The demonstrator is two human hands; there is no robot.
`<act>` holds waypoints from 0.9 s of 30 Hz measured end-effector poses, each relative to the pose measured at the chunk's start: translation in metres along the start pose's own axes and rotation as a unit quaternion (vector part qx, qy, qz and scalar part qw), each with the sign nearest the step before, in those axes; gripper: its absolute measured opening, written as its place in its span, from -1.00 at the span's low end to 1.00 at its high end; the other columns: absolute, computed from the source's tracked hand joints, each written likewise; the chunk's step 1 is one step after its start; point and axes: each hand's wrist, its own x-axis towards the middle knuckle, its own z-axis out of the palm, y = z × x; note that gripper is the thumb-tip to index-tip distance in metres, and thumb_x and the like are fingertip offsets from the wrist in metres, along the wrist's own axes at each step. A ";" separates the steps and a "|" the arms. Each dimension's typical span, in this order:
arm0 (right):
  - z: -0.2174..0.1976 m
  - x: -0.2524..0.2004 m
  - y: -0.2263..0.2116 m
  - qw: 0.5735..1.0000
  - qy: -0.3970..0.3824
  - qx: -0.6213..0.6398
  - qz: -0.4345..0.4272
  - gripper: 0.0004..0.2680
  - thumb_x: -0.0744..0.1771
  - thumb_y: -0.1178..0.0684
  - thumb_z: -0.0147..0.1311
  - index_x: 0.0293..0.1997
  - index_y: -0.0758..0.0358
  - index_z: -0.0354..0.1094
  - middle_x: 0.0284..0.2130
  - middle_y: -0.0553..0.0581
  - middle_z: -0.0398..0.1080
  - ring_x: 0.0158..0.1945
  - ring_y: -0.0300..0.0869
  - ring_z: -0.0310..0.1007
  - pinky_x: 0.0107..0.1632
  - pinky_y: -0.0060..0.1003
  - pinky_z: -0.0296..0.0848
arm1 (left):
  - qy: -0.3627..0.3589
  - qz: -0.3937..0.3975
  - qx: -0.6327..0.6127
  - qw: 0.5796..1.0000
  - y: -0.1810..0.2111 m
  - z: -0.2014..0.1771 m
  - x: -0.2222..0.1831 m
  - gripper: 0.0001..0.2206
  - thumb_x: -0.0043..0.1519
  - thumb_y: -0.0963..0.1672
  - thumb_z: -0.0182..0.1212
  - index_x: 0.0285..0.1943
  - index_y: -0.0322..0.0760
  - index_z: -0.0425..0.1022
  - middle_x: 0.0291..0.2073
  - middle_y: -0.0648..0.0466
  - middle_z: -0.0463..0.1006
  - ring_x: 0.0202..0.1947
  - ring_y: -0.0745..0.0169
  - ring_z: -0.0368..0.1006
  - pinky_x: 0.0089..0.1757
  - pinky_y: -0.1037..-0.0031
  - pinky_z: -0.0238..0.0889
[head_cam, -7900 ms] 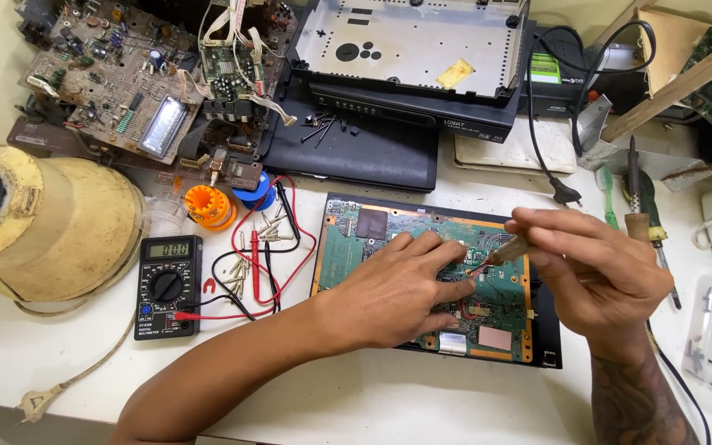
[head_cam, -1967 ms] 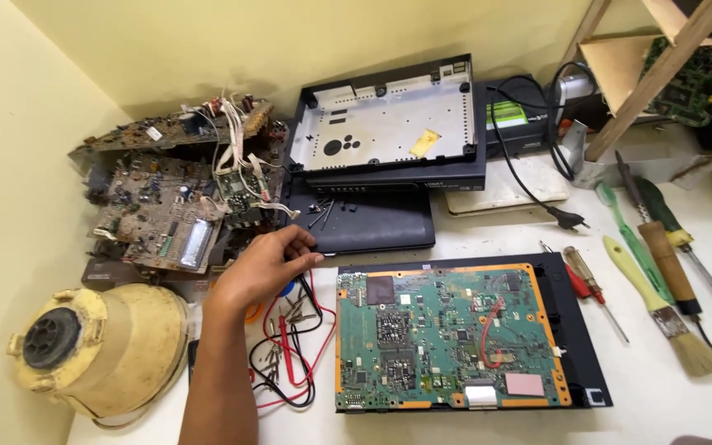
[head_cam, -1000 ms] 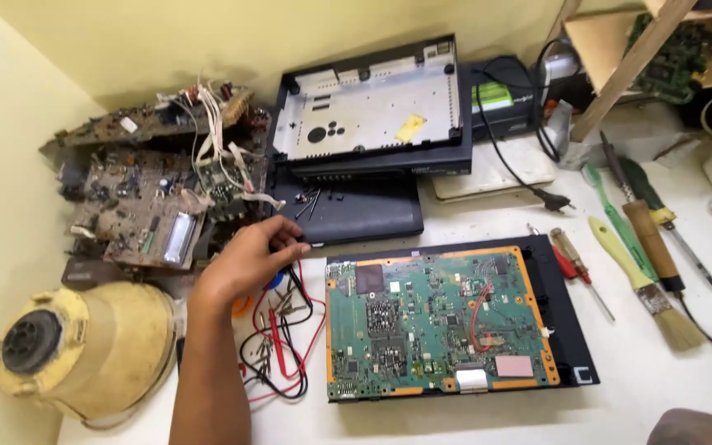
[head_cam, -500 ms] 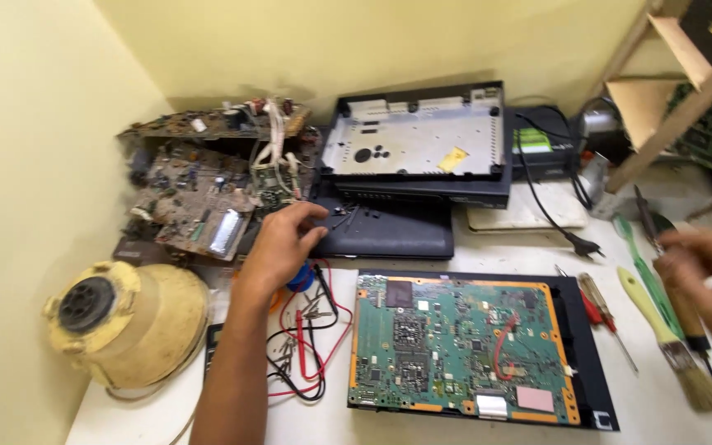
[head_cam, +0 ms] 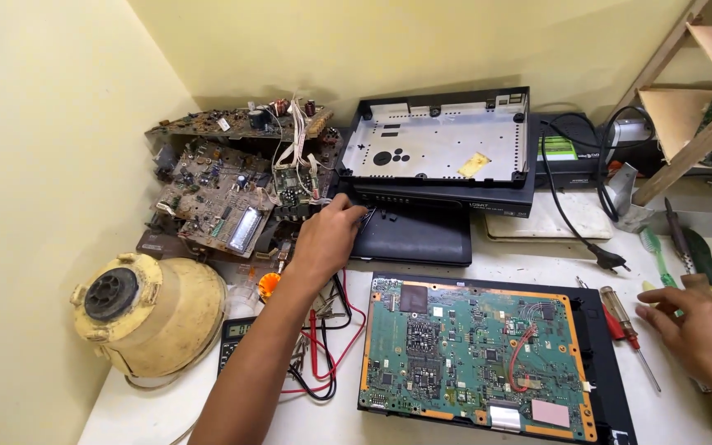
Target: Troubleshooting and repairing a circuit board by manipulating components and using a screwdriver
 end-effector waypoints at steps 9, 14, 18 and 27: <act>-0.028 -0.021 -0.016 0.995 -0.066 0.069 0.038 -0.72 0.38 -0.25 0.08 0.23 -0.26 0.47 -0.08 0.03 0.71 -0.05 -0.18 0.72 0.04 -0.24 0.67 | 0.005 0.031 0.092 0.995 0.002 0.014 0.016 -0.73 0.33 -0.18 0.19 0.21 -0.24 0.58 -0.16 -0.02 0.44 -0.54 0.12 0.52 -0.54 0.32 0.53; -0.030 -0.025 -0.012 0.992 -0.036 0.114 0.029 -0.74 0.37 -0.20 0.13 0.19 -0.21 0.52 -0.12 0.03 0.71 -0.09 -0.16 0.73 0.02 -0.23 0.65 | 0.033 0.067 0.089 0.993 -0.008 0.022 0.016 -0.77 0.31 -0.15 0.21 0.12 -0.23 0.64 -0.19 0.02 0.45 -0.47 0.06 0.54 -0.55 0.22 0.49; -0.034 -0.031 -0.015 0.986 -0.014 0.165 0.017 -0.74 0.35 -0.11 0.20 0.17 -0.09 0.56 -0.07 0.01 0.69 -0.09 -0.11 0.71 0.03 -0.20 0.60 | 0.048 0.109 0.105 0.987 -0.013 0.028 0.018 -0.81 0.29 -0.14 0.25 0.03 -0.19 0.68 -0.21 0.03 0.46 -0.47 0.14 0.55 -0.57 0.33 0.53; -0.027 -0.031 -0.008 0.984 0.016 0.179 0.010 -0.74 0.34 -0.12 0.24 0.15 -0.09 0.58 -0.12 -0.02 0.69 -0.15 -0.15 0.69 -0.03 -0.20 0.57 | 0.046 0.107 0.070 0.991 -0.013 0.021 0.016 -0.78 0.29 -0.17 0.24 0.10 -0.21 0.65 -0.23 0.05 0.47 -0.49 0.01 0.54 -0.56 0.18 0.50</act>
